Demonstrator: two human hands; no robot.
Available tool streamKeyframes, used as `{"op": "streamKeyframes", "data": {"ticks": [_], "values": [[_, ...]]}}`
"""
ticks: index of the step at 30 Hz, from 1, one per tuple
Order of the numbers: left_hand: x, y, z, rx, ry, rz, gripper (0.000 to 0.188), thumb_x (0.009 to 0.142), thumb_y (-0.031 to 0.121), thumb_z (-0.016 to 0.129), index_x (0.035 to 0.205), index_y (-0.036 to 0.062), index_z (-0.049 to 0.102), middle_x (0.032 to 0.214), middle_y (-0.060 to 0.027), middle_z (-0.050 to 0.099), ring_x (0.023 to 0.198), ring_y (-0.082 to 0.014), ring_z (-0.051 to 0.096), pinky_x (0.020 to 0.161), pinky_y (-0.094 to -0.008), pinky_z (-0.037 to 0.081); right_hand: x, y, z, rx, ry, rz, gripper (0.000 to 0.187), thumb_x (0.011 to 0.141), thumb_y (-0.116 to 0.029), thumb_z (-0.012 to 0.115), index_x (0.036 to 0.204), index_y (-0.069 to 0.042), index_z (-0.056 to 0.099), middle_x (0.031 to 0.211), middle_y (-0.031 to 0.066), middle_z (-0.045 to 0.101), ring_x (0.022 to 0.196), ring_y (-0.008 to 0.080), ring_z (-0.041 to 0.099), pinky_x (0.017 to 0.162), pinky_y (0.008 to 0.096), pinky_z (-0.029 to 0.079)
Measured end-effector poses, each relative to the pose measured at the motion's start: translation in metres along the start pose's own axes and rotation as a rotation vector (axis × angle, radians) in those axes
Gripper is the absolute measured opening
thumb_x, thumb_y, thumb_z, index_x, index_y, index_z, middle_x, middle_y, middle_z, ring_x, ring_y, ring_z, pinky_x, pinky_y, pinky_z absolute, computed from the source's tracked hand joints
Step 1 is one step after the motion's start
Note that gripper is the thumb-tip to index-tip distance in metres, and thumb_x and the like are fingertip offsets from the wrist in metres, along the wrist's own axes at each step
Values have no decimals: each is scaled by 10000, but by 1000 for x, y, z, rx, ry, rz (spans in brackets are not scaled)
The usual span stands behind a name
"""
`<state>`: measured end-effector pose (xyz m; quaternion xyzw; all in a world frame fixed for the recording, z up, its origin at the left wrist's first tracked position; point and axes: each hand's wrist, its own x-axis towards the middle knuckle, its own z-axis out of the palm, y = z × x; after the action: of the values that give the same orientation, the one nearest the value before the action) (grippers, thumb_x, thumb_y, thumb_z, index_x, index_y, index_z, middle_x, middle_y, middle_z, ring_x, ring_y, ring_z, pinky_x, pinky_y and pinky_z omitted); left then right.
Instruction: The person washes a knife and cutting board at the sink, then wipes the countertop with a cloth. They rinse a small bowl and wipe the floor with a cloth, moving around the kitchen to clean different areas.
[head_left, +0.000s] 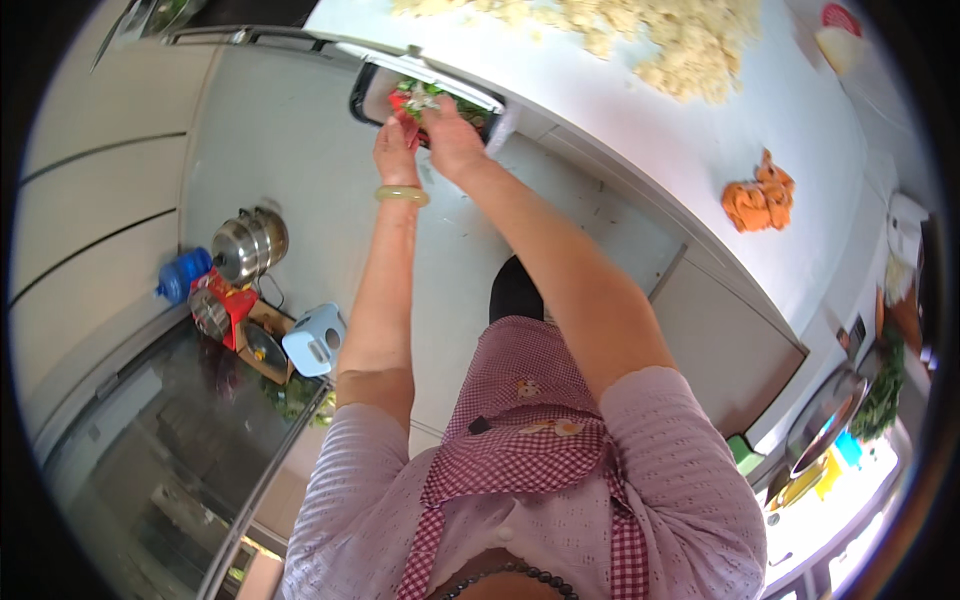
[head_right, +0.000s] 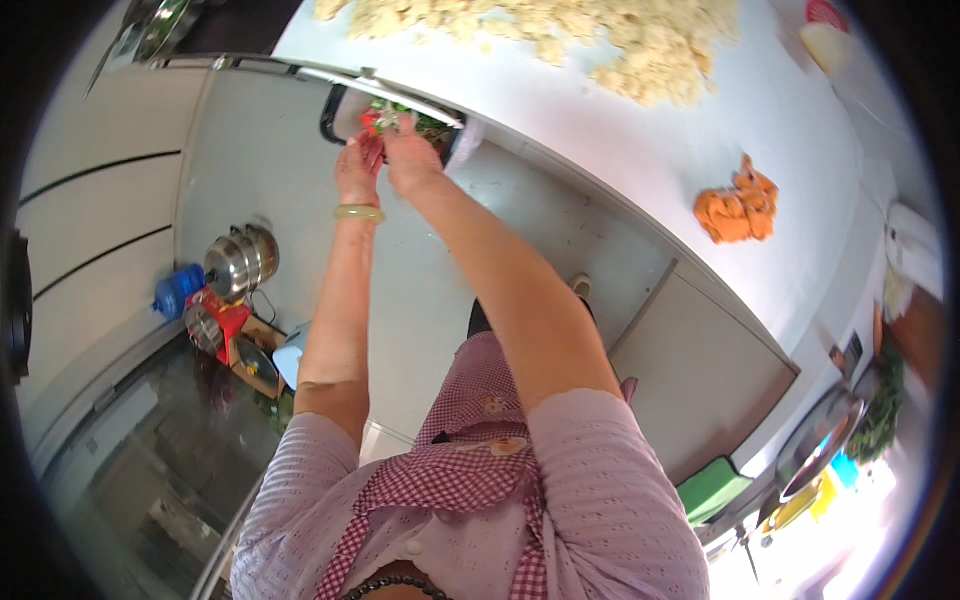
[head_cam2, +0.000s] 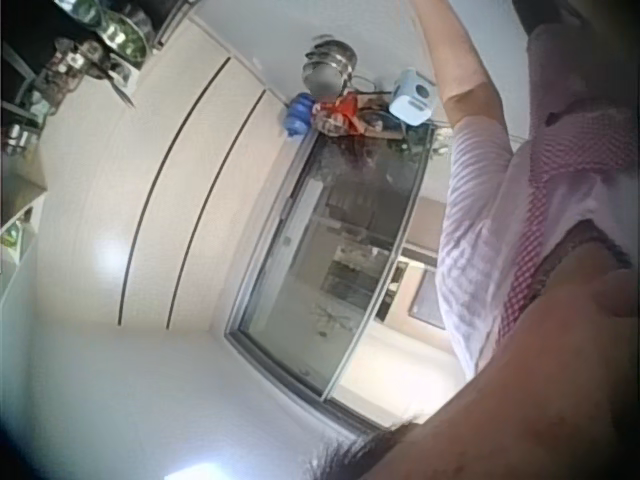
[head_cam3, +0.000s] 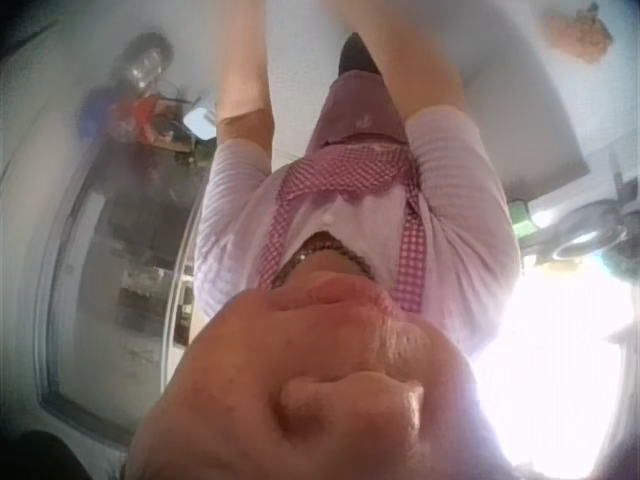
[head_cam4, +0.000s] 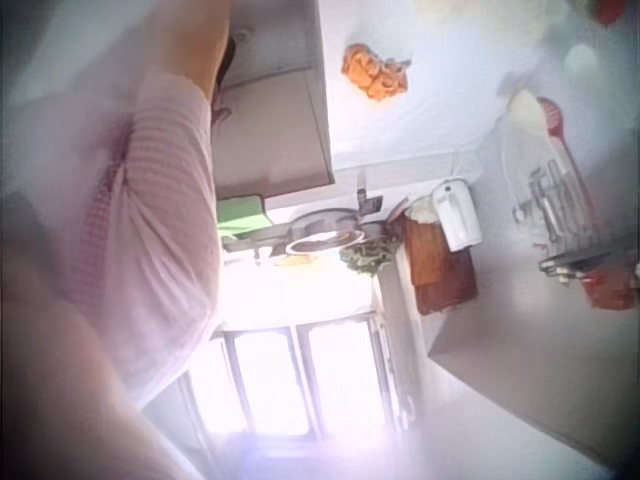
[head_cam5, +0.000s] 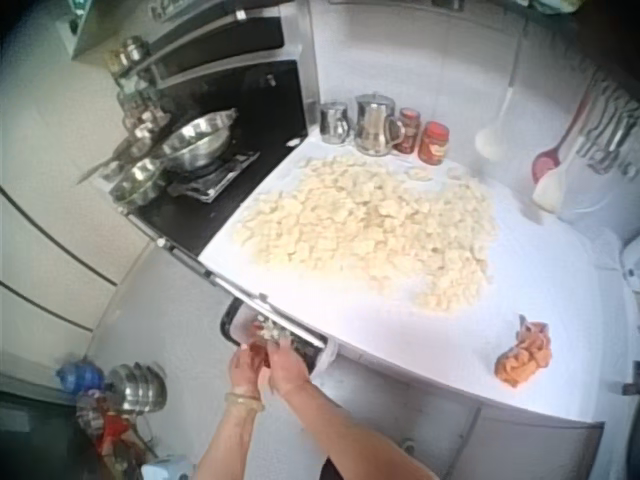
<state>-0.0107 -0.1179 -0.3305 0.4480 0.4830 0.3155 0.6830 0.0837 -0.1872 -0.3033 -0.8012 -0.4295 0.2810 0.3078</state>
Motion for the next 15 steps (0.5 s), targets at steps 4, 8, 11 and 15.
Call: {"op": "streamKeyframes", "data": {"ticks": [4, 8, 11, 15], "values": [[-6, -27, -13, 240, 371, 95, 309, 975, 247, 563, 1202, 39, 540, 1144, -62, 618, 1006, -185, 602, 841, -342, 491, 10, 19, 2, -72, 46, -49, 444, 757, 17, 562, 1192, -74, 581, 1012, 184, 655, 1043, 373, 609, 900, 461, 494], [-26, -39, -17, 183, 289, -188, 342, 953, 245, 602, 1210, 36, 516, 1143, -96, 613, 1004, -209, 605, 808, -346, 499, 15, 32, -9, -2, 44, -114, 439, 737, 53, 574, 1148, -81, 652, 1047, 207, 651, 1030, 381, 601, 869, 431, 505], [-42, -26, -19, 24, 253, -298, 291, 977, 236, 553, 1180, 29, 538, 1107, -108, 635, 955, -205, 638, 784, -322, 506, 10, 20, -20, -110, -21, -147, 530, 735, 97, 559, 1239, -63, 578, 1221, 182, 588, 1056, 366, 597, 879, 426, 506], [-64, -28, -32, -68, 274, -304, 206, 985, 188, 518, 1114, 41, 583, 1006, -85, 670, 846, -177, 667, 738, -292, 516, 7, 26, -18, -248, 23, -334, 544, 743, 120, 517, 1246, -80, 568, 1265, 148, 562, 1060, 346, 603, 881, 422, 506]]}}
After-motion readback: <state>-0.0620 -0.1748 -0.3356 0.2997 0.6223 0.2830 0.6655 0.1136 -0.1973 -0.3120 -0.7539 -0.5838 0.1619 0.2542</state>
